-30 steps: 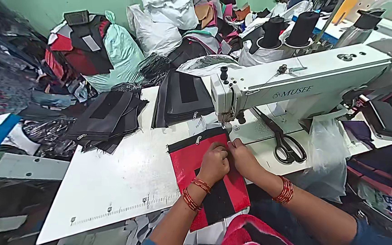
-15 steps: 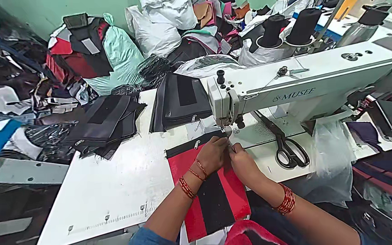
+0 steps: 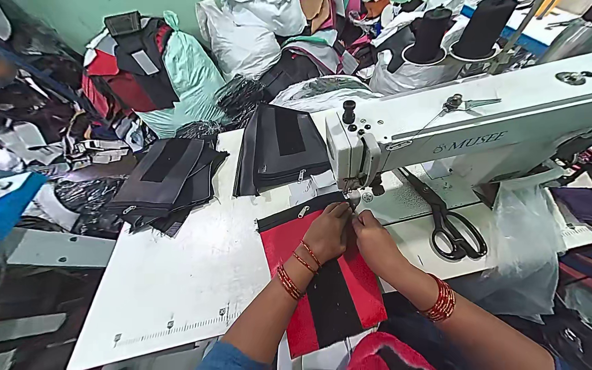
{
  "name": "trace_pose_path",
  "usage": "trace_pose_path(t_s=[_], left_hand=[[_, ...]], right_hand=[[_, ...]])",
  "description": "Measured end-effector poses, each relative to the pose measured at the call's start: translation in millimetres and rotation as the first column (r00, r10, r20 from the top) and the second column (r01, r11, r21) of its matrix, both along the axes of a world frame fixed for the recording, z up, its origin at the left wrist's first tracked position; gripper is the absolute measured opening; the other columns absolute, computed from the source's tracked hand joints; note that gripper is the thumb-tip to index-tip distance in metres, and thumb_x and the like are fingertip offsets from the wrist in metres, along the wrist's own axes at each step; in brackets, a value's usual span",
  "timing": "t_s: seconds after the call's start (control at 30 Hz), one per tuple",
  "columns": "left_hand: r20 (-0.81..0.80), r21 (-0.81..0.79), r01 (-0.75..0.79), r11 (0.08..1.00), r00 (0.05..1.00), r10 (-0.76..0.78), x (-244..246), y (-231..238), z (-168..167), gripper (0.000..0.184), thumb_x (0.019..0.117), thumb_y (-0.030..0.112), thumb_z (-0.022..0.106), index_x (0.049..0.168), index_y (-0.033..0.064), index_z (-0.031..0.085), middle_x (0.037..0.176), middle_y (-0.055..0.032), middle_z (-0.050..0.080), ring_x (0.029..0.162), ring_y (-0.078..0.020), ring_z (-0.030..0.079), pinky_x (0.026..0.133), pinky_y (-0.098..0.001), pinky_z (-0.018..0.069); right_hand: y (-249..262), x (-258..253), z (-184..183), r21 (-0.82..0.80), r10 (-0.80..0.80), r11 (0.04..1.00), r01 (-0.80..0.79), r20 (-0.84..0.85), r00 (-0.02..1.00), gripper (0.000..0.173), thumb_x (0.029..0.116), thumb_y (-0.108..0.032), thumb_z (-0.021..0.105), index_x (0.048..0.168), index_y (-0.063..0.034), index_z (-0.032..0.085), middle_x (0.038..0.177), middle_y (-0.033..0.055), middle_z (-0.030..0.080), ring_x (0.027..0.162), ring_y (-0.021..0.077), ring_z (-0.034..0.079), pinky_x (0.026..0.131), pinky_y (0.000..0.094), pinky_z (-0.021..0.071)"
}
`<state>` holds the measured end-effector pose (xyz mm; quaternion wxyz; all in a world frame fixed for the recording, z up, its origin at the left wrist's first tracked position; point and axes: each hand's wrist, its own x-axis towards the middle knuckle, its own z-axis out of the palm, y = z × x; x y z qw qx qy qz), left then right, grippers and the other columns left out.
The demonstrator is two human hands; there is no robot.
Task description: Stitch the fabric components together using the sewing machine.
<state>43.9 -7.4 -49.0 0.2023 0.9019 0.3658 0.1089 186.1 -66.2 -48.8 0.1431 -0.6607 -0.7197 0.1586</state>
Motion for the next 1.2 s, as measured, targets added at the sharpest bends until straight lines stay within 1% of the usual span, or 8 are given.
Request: trace_pose_path(t_s=[0.27,0.53,0.7,0.8,0.9,1.0,1.13,1.2], left_hand=[[0.086,0.009,-0.046,0.999,0.995,0.045,1,18,-7,0.036,0.0939,0.005,0.054,0.124,-0.0042,0.071,0.133,-0.0219,0.065,0.13,-0.0354,0.059,0.111,-0.0443,0.0467],[0.303,0.125,-0.056,0.991,0.953,0.016,-5,35,-27,0.026,0.0868,-0.001,0.059,0.106,-0.0041,0.077,0.117,-0.0205,0.073,0.116,-0.0332,0.069,0.101,-0.0466,0.0546],[0.075,0.005,-0.125,0.992,0.989,0.125,6,7,-7,0.03,0.0951,0.0,0.057,0.12,-0.0073,0.07,0.134,-0.0236,0.065,0.136,-0.0371,0.055,0.117,-0.05,0.0404],[-0.018,-0.022,-0.133,0.991,0.991,0.132,11,-41,4,0.034,0.0985,0.006,0.052,0.125,-0.0056,0.069,0.137,-0.0232,0.063,0.138,-0.04,0.052,0.12,-0.0569,0.0331],[-0.006,0.033,-0.11,0.993,0.994,0.111,8,-89,3,0.046,0.0993,0.028,0.06,0.129,-0.0059,0.066,0.142,-0.0242,0.06,0.138,-0.0428,0.053,0.116,-0.0628,0.0351],[-0.201,-0.05,-0.116,0.992,0.974,0.103,7,-111,8,0.092,0.0924,0.059,0.063,0.154,-0.006,0.04,0.165,-0.0217,0.033,0.154,-0.0388,0.028,0.123,-0.0639,0.0185],[-0.274,-0.01,-0.108,0.994,0.956,0.101,7,-114,3,0.098,0.0932,0.063,0.059,0.159,-0.0038,0.03,0.167,-0.0225,0.026,0.156,-0.039,0.023,0.123,-0.0652,0.015],[-0.298,-0.018,-0.097,0.995,0.95,0.088,8,-115,5,0.094,0.0965,0.062,0.054,0.16,-0.002,0.029,0.168,-0.0234,0.024,0.157,-0.0402,0.02,0.123,-0.0661,0.0131]], right_hand=[[24,2,18,-0.233,0.005,0.973,-0.004,0.005,1.0,0.038,0.104,0.002,0.042,0.14,0.0083,0.055,0.135,0.0272,0.054,0.122,0.0363,0.06,0.104,0.0406,0.0495],[43,0,21,-0.302,-0.01,0.953,0.019,0.031,0.999,0.042,0.1041,0.001,0.042,0.145,0.0032,0.053,0.138,0.0265,0.055,0.124,0.0385,0.059,0.103,0.0465,0.05],[28,25,10,-0.147,-0.036,0.989,0.008,-0.186,0.982,0.039,0.1066,-0.012,0.049,0.144,-0.0029,0.058,0.13,0.0252,0.06,0.112,0.037,0.064,0.099,0.0487,0.0517],[-14,56,11,0.032,-0.014,0.999,0.025,-0.313,0.95,0.031,0.1036,-0.018,0.057,0.124,0.0005,0.072,0.108,0.0215,0.069,0.094,0.0311,0.07,0.086,0.0452,0.0573],[-69,81,25,-0.324,0.004,0.927,-0.188,-0.493,0.87,0.031,0.1055,-0.023,0.053,0.1,-0.0006,0.073,0.082,0.0073,0.069,0.07,0.0123,0.064,0.068,0.0312,0.0535],[-104,85,5,-0.59,-0.084,0.688,-0.422,-0.643,0.761,0.029,0.106,-0.025,0.056,0.116,-0.0011,0.069,0.089,0.0054,0.071,0.066,0.0077,0.063,0.06,0.026,0.0527],[-132,66,-46,-0.501,-0.233,0.748,-0.435,-0.813,0.534,0.048,0.0954,-0.021,0.07,0.135,0.0019,0.057,0.122,0.0086,0.069,0.106,0.006,0.067,0.096,0.0257,0.0546],[-137,53,-58,-0.452,-0.291,0.781,-0.431,-0.874,0.39,0.046,0.0948,-0.018,0.07,0.133,0.0015,0.055,0.117,0.003,0.069,0.1,0.0031,0.068,0.093,0.0238,0.0561]])
